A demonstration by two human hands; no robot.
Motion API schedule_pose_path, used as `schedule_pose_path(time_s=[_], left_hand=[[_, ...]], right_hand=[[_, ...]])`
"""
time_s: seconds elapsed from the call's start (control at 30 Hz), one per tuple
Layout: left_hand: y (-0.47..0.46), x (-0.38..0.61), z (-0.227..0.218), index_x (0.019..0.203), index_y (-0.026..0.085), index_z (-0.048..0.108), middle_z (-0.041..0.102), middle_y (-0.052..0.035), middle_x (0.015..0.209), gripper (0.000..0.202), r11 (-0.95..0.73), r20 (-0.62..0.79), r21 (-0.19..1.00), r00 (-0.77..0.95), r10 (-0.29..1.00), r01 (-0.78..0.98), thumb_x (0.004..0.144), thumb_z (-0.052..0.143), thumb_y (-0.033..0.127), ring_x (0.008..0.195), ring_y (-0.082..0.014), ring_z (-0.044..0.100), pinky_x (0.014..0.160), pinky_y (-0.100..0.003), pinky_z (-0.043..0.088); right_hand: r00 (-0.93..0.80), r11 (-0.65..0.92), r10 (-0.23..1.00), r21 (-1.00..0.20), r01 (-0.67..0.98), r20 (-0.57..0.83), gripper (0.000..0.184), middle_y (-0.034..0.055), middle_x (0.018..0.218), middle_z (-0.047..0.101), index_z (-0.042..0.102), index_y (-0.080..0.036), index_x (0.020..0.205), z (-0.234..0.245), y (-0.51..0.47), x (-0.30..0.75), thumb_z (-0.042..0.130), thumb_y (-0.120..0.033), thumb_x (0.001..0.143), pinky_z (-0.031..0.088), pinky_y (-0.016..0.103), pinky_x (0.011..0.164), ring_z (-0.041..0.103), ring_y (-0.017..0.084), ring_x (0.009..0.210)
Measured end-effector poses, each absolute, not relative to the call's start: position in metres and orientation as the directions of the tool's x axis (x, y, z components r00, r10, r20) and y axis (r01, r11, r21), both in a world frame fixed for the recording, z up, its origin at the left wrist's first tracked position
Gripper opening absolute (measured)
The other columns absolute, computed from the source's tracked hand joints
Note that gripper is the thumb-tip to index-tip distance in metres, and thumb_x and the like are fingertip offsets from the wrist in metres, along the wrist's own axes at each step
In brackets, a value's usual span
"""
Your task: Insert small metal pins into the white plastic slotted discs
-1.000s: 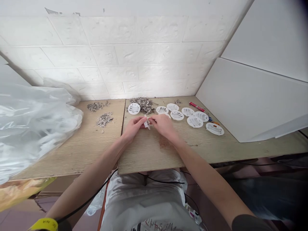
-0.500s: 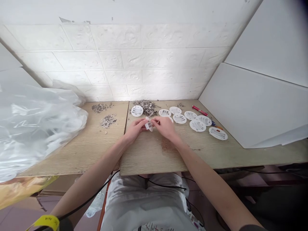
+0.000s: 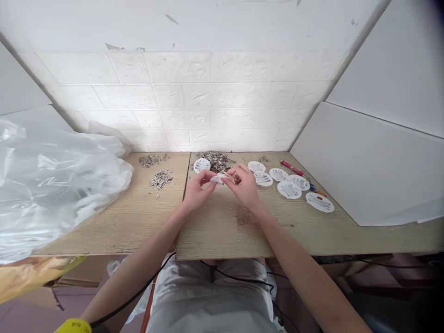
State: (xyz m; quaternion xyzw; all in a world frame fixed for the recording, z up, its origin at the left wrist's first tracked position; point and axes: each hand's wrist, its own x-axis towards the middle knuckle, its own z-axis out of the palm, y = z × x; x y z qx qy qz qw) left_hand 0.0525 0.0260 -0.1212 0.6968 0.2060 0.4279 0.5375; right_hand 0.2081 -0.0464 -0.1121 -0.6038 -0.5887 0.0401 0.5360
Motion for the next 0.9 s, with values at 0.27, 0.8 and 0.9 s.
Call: schedule_pose_path(time_s=[0.27, 0.8, 0.9], left_hand=[[0.027, 0.050, -0.124, 0.085, 0.020, 0.055, 0.061, -0.0043, 0.089, 0.011, -0.705, 0.632, 0.709, 0.432, 0.644, 0.014, 0.083, 0.061, 0.028, 0.087, -0.0153, 0.058, 0.083, -0.031, 0.050], [0.031, 0.048, -0.132, 0.084, 0.017, 0.063, 0.057, -0.0041, 0.082, 0.013, -0.792, 0.582, 0.523, 0.548, 0.602, 0.315, 0.083, 0.050, 0.020, 0.069, -0.0135, 0.050, 0.066, -0.025, 0.041], [0.035, 0.047, -0.121, 0.075, 0.017, 0.064, 0.058, -0.0040, 0.078, 0.010, -0.733, 0.436, 0.550, 0.611, 0.661, 0.400, 0.077, 0.055, 0.021, 0.068, -0.0149, 0.049, 0.064, -0.027, 0.039]], right_hand=[[0.086, 0.381, 0.704, -0.477, 0.792, 0.705, 0.027, 0.0064, 0.088, 0.058, 0.064, -0.020, 0.082, -0.118, -0.047, 0.206, 0.055, -0.043, 0.092, 0.042, 0.026, 0.061, 0.051, 0.013, 0.067], [0.113, 0.364, 0.767, -0.573, 0.735, 0.632, 0.026, 0.0034, 0.079, 0.060, 0.066, -0.019, 0.083, -0.112, -0.050, 0.202, 0.055, -0.040, 0.092, 0.039, 0.026, 0.060, 0.048, 0.012, 0.063], [0.246, 0.290, 0.752, -0.642, 0.710, 0.612, 0.027, 0.0031, 0.076, 0.059, 0.063, -0.018, 0.079, -0.105, -0.051, 0.208, 0.053, -0.040, 0.092, 0.039, 0.027, 0.060, 0.048, 0.013, 0.063]])
